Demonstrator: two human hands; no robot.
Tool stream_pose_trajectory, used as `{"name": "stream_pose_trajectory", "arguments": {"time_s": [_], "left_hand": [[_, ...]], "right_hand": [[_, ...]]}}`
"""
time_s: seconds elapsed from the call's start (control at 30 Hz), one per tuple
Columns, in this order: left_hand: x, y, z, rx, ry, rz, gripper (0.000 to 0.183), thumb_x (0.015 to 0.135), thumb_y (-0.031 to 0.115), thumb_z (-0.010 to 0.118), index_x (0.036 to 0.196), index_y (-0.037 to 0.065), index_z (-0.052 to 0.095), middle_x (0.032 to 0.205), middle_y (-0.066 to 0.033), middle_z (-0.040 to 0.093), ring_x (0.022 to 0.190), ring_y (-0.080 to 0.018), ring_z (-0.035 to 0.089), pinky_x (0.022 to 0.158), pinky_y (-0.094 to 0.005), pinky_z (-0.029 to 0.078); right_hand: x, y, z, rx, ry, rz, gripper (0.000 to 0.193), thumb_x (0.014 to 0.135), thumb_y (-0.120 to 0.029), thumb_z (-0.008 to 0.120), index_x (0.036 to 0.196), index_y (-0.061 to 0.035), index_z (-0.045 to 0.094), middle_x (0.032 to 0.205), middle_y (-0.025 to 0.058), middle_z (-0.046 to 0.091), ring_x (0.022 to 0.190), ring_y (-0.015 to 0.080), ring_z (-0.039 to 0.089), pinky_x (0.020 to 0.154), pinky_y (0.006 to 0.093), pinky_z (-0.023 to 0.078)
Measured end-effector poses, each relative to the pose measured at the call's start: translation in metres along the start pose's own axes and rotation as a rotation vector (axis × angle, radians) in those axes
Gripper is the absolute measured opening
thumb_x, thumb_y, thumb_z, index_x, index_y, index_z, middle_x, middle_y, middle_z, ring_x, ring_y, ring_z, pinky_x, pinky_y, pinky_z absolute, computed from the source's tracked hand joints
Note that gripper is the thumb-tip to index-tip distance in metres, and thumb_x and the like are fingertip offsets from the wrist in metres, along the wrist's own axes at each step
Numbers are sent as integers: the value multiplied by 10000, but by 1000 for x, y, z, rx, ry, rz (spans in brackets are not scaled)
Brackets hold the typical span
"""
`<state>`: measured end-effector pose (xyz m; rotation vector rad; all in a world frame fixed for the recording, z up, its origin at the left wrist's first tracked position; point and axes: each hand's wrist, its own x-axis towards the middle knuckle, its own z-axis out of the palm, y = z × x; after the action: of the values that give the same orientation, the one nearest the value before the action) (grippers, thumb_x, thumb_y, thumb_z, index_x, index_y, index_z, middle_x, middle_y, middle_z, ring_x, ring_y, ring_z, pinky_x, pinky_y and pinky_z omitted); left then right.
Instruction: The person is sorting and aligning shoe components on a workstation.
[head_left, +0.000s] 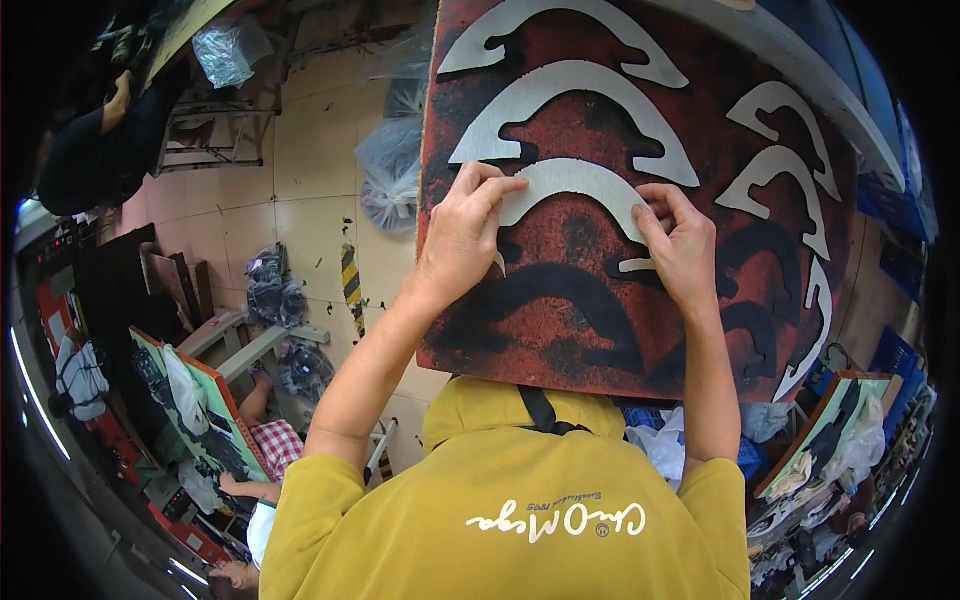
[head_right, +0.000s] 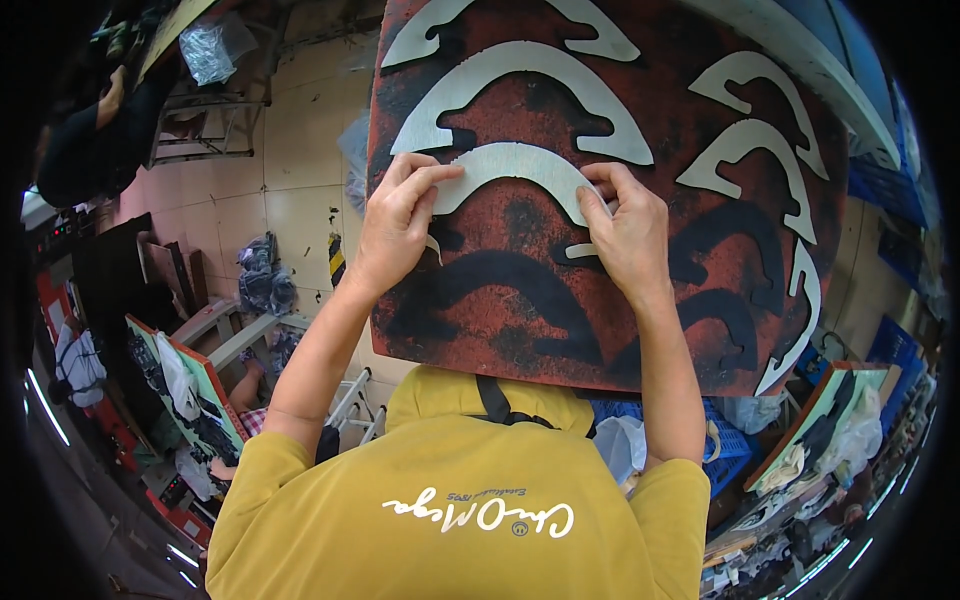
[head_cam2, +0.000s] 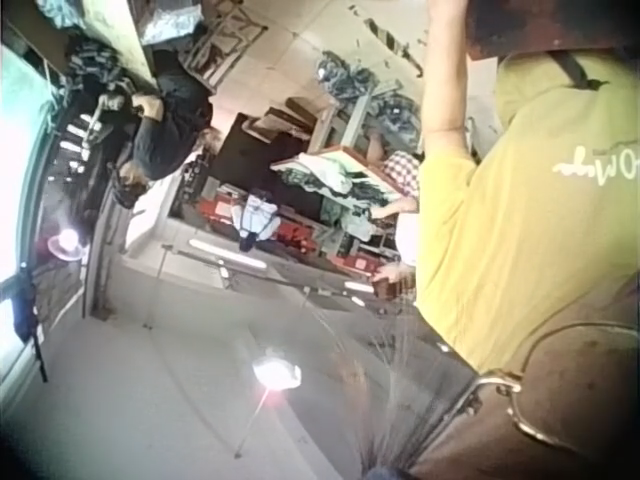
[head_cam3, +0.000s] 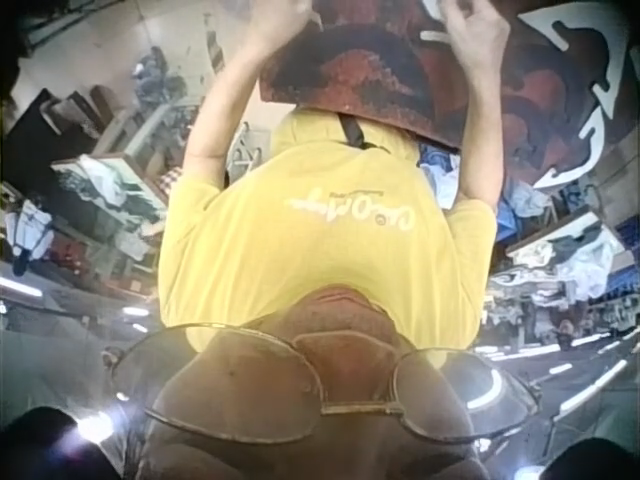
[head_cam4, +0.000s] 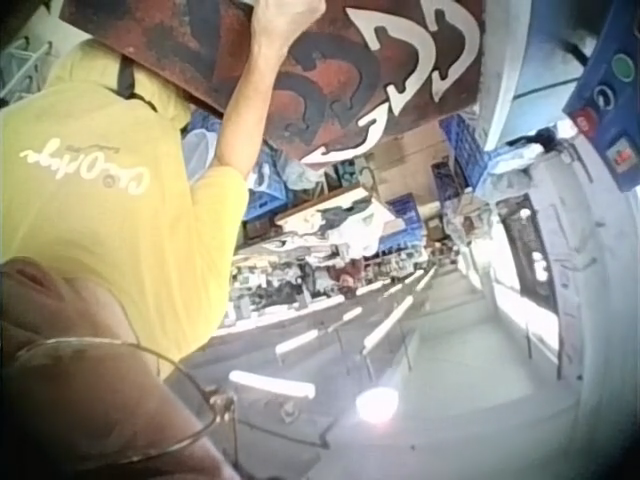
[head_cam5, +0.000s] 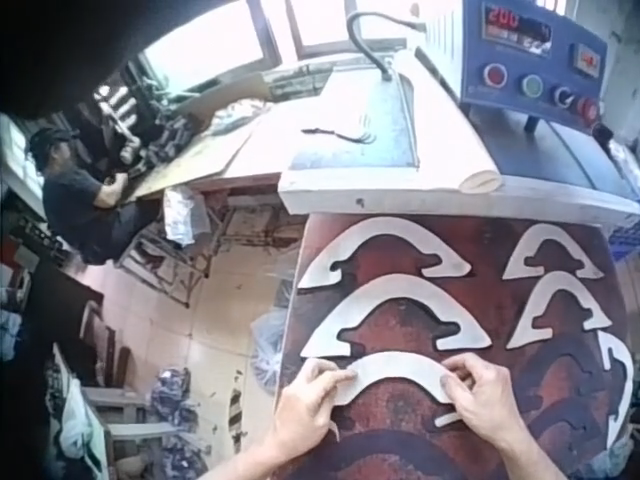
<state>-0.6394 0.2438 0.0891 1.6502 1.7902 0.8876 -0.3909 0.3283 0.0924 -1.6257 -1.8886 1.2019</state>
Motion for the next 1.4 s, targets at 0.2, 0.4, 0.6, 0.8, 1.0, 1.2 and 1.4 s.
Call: {"name": "stream_pose_trajectory", "arguments": {"time_s": [0.2,0.4,0.6,0.8,1.0,1.2,1.4], "left_hand": [[-1,-2,4,41,-16,0,301,929,-46,551,1160,89,688,1098,-115,608,916,-278,659,791,-353,532],[-2,-1,4,67,-29,3,318,929,-46,553,1178,100,686,1120,-121,603,905,-280,668,780,-361,537],[-2,-3,6,64,-32,18,336,922,-57,545,1195,88,677,1127,-138,592,883,-285,665,772,-364,533],[1,-2,5,34,-39,24,359,908,-79,539,1193,88,680,1129,-135,581,840,-277,651,755,-365,529],[1,-2,1,92,-67,33,446,859,-132,532,1178,127,702,1093,-122,569,868,-279,649,784,-377,534],[0,-2,2,114,-102,-4,510,822,-160,525,1184,148,709,1079,-118,559,912,-284,647,830,-389,534],[1,-1,4,153,-98,5,525,812,-168,520,1187,148,707,1086,-116,553,891,-285,651,793,-394,541]], "right_hand": [[-1,3,3,-51,42,-46,251,865,-144,675,1079,-12,687,842,128,713,673,198,654,660,332,523],[0,1,3,-36,11,5,256,855,-137,668,1075,-8,688,832,136,707,687,203,660,665,332,521],[0,2,4,-28,28,-6,260,852,-141,673,1076,-10,691,819,130,704,689,200,657,668,331,519],[1,-2,3,-75,26,13,261,845,-141,682,1075,-19,695,816,129,705,707,210,672,679,335,524],[-1,-6,4,-143,59,-41,266,839,-142,685,1080,-32,698,824,137,711,718,248,688,696,355,533],[-2,-6,5,-177,66,-46,258,838,-148,689,1076,-49,699,833,140,718,773,285,711,718,374,542],[-2,-6,6,-186,77,-63,246,840,-151,684,1069,-61,700,847,133,720,784,296,712,725,388,542]]}}
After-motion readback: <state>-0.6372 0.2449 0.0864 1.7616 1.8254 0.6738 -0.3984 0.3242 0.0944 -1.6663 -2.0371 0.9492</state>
